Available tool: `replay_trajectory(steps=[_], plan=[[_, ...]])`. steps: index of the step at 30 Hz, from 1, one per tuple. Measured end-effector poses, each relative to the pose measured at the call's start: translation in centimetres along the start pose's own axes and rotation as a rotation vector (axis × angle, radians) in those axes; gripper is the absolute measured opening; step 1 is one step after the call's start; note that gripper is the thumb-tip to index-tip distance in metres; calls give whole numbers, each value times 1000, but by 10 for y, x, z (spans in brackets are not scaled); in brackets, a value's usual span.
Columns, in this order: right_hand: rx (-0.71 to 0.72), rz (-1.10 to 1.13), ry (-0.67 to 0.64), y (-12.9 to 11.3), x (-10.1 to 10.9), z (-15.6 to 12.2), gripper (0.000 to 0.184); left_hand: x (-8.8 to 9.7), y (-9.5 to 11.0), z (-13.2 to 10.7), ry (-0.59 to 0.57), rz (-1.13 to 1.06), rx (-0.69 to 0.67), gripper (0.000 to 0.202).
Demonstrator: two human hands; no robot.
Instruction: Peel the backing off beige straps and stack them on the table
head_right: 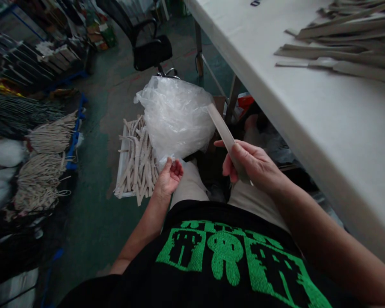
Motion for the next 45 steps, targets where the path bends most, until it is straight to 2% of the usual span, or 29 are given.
replay_trajectory(steps=[5,8,11,13,22,27,33,36,42,45], plan=[[13,-109,-157,4,-18,10,51,-1,-6,3,-8,-76,8,20],[19,-268,-168,19,-24,10,46,1,-5,5,0,-99,5,21],[110,-487,-158,32,-28,6,39,2,-2,9,6,-127,-16,22],[159,-557,-186,39,-31,3,36,2,1,13,11,-148,-28,22],[136,-577,-255,59,-39,-8,35,2,10,20,39,-219,-54,23],[84,-573,-252,71,-40,-8,37,1,10,16,17,-199,-56,20],[86,-588,-226,72,-40,-8,36,4,8,17,-13,-190,-75,20],[64,-605,-233,72,-41,-5,37,4,0,15,-16,-135,-98,17],[63,-651,-280,68,-54,16,41,-3,-38,8,-96,-6,-103,26],[116,-607,-304,55,-56,22,36,-1,-32,-2,-77,68,-203,26]])
Point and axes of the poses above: each hand's wrist, its own z-axis towards the middle knuckle, its own x-axis out of the back of the hand, y = z × x, the point moved 3 cm from there along z, towards the middle knuckle, and after that the axes turned 12 degrees about x, right-handed, at the moved point
